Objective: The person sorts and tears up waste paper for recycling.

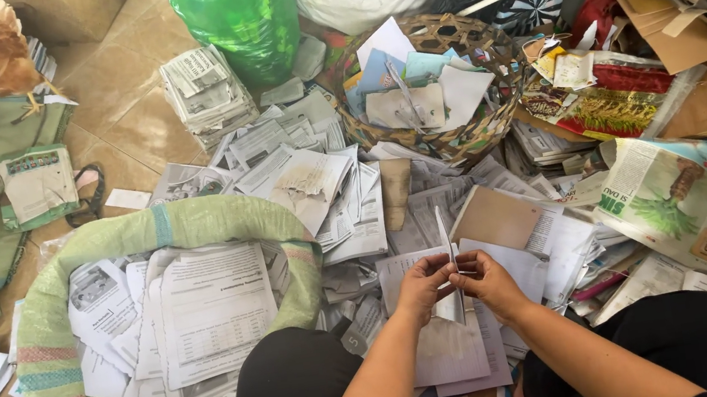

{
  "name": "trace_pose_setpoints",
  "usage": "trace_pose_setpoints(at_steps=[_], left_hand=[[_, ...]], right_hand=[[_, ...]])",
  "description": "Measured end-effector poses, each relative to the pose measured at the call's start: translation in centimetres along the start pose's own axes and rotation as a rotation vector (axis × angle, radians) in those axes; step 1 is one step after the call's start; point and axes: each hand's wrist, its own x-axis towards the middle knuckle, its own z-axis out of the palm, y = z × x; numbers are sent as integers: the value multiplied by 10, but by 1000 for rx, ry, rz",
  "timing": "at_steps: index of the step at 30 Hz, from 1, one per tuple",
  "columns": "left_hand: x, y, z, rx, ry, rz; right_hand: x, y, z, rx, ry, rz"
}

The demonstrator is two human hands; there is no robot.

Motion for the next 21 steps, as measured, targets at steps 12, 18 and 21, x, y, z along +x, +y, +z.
trace_pose_setpoints(at_steps=[12, 18, 21], left_hand=[[19, -23, -15, 119, 75, 48], [39, 5, -44, 340, 498, 543], [36, 8, -47, 143, 543, 566]], right_hand=[[20, 27, -18, 97, 173, 143], [80, 35, -129, -325, 499, -89], [79, -3, -160, -241, 482, -132]])
